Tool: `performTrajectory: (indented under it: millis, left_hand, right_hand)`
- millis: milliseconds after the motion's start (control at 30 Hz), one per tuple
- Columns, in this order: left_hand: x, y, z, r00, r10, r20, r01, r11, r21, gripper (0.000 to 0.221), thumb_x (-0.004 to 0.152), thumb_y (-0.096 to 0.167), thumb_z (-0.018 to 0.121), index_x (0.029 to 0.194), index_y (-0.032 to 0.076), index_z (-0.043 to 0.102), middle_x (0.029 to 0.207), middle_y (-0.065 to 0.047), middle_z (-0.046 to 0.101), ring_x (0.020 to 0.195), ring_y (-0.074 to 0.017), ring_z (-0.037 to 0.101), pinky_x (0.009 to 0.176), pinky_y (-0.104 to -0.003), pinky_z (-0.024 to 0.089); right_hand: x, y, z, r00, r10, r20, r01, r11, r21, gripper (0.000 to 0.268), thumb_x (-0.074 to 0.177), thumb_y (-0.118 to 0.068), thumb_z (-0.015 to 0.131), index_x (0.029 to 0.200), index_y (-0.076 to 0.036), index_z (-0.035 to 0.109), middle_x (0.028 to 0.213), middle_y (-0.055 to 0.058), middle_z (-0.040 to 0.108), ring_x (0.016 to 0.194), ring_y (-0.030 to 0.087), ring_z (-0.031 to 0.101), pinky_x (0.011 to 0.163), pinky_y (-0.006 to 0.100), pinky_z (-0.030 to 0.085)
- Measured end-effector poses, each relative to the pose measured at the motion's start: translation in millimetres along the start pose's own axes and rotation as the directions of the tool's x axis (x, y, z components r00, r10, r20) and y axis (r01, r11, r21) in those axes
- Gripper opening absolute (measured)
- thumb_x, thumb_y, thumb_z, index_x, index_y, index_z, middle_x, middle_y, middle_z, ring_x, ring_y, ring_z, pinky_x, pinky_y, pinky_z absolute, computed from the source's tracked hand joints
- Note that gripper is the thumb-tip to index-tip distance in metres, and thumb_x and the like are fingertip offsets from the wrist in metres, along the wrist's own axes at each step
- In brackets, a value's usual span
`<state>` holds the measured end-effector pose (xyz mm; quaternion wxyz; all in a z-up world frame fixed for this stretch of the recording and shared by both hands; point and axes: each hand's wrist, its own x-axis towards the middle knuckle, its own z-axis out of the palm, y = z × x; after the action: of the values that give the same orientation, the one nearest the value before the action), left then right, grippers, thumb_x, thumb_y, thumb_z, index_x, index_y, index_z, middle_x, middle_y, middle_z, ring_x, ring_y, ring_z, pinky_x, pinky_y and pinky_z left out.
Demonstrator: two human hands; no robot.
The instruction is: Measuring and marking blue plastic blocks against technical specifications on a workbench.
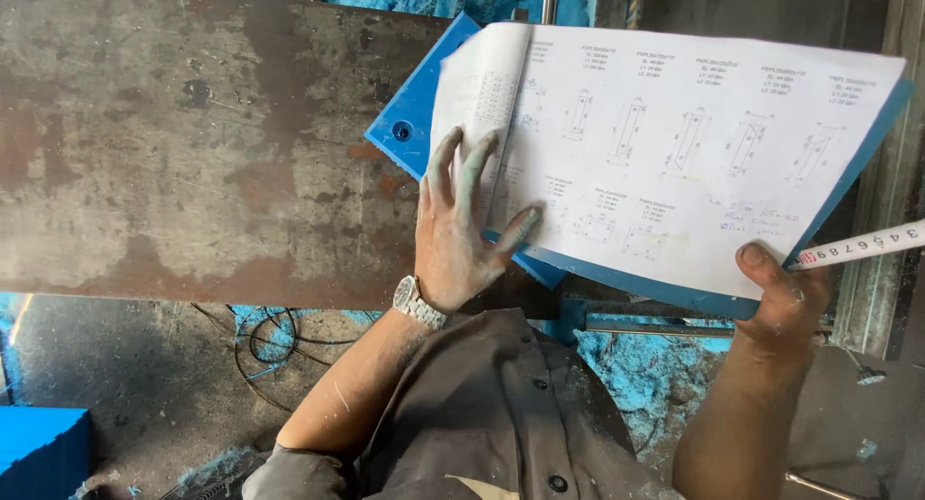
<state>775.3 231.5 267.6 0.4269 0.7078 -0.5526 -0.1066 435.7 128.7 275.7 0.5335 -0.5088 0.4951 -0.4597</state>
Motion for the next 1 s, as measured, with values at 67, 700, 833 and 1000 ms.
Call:
performTrajectory:
  millis: [67,700,833,1000]
  left_hand:
    - [1.6,-9.4,7.3,0.998,-0.056,-0.003,0.056,0.995,-0.082,0.086,0.084,0.039,0.085,0.152,0.010,0.041,0.152,-0.025,0.042,0.134,-0.0411,0.053,0.105,-0.054,0.050]
    - [-33.0,-80.6,16.4,0.749,-0.222,0.625,0.656,0.113,-0.746,0.062,0.085,0.004,0.070,0.145,-0.001,0.052,0.120,-0.010,0.068,0.109,-0.0167,0.063,0.098,-0.033,0.051]
    - [-52.1,-106.6,29.5,0.648,-0.230,0.726,0.748,0.011,-0.664,0.058,0.084,0.005,0.070,0.139,-0.006,0.056,0.116,-0.012,0.069,0.104,-0.0201,0.064,0.092,-0.035,0.052]
    - [-74.1,-132.3,37.8,0.568,-0.240,0.787,0.777,-0.161,-0.609,0.059,0.080,0.006,0.070,0.136,-0.009,0.057,0.115,-0.017,0.070,0.102,-0.0259,0.067,0.091,-0.039,0.054]
  right_hand:
    - [-4.1,-0.8,0.6,1.000,-0.011,-0.002,0.011,0.999,0.036,0.063,0.083,-0.005,0.069,0.144,0.009,0.057,0.122,0.020,0.068,0.115,0.028,0.066,0.106,0.045,0.055]
    - [-8.6,37.4,3.8,0.971,0.241,0.002,-0.241,0.971,0.001,0.055,0.081,-0.009,0.069,0.133,0.006,0.065,0.116,0.022,0.072,0.104,0.030,0.070,0.091,0.045,0.058]
    - [-9.4,37.5,16.8,0.940,0.340,-0.022,-0.340,0.935,-0.102,0.064,0.073,-0.017,0.071,0.133,0.005,0.063,0.114,0.024,0.071,0.109,0.032,0.071,0.096,0.048,0.061]
    - [-11.7,50.8,16.1,0.920,0.377,0.108,-0.378,0.926,-0.011,0.077,0.074,-0.021,0.072,0.145,0.004,0.054,0.129,0.024,0.066,0.121,0.034,0.065,0.099,0.048,0.057]
